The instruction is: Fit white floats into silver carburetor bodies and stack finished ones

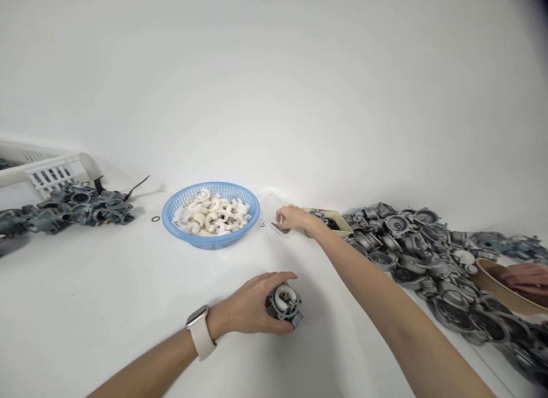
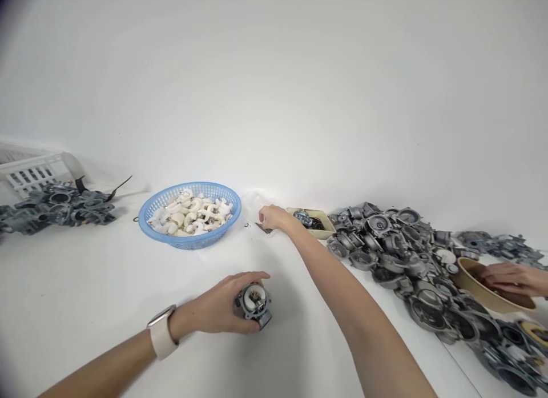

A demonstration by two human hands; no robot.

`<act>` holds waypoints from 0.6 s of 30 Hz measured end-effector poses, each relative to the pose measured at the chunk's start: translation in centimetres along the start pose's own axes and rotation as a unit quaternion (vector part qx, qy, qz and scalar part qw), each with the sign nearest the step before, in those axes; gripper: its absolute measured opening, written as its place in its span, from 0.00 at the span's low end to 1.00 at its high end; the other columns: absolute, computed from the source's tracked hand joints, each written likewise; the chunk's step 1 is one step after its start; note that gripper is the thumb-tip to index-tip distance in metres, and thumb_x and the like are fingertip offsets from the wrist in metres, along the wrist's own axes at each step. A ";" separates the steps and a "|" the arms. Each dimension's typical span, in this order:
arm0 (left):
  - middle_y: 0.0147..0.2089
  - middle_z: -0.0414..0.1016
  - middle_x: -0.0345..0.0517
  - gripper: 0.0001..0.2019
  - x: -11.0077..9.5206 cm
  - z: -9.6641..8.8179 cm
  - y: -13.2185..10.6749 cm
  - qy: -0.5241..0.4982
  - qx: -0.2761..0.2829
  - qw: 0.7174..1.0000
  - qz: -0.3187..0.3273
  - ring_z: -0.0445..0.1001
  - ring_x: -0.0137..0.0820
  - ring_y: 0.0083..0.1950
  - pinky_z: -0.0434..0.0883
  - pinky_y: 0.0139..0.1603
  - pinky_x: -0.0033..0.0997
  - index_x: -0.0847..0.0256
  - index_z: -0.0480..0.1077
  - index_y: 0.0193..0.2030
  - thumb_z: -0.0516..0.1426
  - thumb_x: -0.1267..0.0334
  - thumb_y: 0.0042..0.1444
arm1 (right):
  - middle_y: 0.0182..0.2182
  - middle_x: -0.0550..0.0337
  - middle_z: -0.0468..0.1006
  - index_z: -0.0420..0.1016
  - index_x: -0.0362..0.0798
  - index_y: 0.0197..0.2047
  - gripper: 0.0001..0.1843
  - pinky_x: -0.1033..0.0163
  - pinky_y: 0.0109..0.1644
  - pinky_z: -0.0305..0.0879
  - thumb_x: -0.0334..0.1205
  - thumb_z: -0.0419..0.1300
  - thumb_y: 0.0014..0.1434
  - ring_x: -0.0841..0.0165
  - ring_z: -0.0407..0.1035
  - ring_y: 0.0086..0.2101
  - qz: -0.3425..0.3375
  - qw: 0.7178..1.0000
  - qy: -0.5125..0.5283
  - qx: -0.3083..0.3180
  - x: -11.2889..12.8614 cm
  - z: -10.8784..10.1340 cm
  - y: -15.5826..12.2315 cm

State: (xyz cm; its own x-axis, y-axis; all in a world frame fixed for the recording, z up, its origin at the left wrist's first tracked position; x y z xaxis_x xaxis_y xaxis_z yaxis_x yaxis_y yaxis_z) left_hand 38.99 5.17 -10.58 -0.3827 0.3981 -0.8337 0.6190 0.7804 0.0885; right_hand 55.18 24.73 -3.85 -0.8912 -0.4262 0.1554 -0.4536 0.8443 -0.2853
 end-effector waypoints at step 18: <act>0.44 0.76 0.42 0.16 -0.8 -0.1 -0.1 0.084 -0.104 0.989 0.066 0.75 0.34 0.42 0.72 0.45 0.33 0.54 0.74 0.48 0.67 0.57 0.53 | 0.32 0.58 0.78 0.78 0.44 0.37 0.12 0.64 0.42 0.66 0.43 0.70 0.54 0.71 0.70 0.34 -0.047 0.811 0.578 -0.080 1.6 9.6 -16.7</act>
State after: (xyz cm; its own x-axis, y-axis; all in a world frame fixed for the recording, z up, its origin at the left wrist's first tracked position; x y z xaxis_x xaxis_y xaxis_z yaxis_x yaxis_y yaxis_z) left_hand 39.17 4.78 -9.85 -0.4283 0.5638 -0.7062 0.5232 0.7919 0.3149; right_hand 61.28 6.81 -7.88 -0.2068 0.0193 0.9782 -0.4297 0.8964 -0.1085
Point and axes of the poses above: each hand's wrist, its own y-axis towards the middle knuckle, its own z-axis out of the palm, x = y × z, the point moved 1 cm from there along y, towards the middle knuckle
